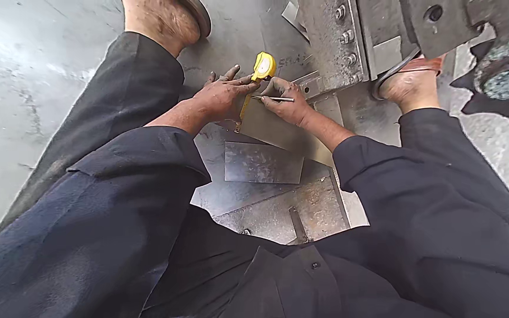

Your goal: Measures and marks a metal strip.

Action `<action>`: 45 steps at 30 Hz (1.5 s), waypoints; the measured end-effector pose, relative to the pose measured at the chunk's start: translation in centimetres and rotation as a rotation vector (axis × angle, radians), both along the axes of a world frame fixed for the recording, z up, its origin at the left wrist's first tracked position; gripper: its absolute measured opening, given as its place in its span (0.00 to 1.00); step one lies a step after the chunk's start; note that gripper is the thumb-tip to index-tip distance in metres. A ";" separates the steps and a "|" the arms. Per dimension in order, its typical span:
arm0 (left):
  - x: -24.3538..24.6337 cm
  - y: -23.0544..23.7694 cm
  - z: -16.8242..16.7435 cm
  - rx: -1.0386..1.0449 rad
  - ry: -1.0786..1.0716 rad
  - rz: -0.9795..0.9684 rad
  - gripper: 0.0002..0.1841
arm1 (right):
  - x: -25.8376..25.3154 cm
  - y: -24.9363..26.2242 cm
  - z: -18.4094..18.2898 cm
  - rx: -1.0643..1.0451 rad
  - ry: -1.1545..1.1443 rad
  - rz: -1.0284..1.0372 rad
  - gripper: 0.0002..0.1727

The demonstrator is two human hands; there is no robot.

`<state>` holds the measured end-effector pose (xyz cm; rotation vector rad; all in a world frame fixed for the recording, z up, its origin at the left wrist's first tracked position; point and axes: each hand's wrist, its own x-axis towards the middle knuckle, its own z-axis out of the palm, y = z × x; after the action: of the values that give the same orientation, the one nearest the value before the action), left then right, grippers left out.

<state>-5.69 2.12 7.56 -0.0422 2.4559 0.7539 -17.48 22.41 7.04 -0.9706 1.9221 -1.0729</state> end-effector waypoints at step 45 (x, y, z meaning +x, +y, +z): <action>-0.2 -0.5 -0.6 0.088 0.085 -0.060 0.60 | -0.7 1.8 -1.5 -0.255 -0.014 0.044 0.09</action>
<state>-5.90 1.63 6.94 0.0981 2.4884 0.8527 -18.21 24.20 5.53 -1.1346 1.7726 -1.3175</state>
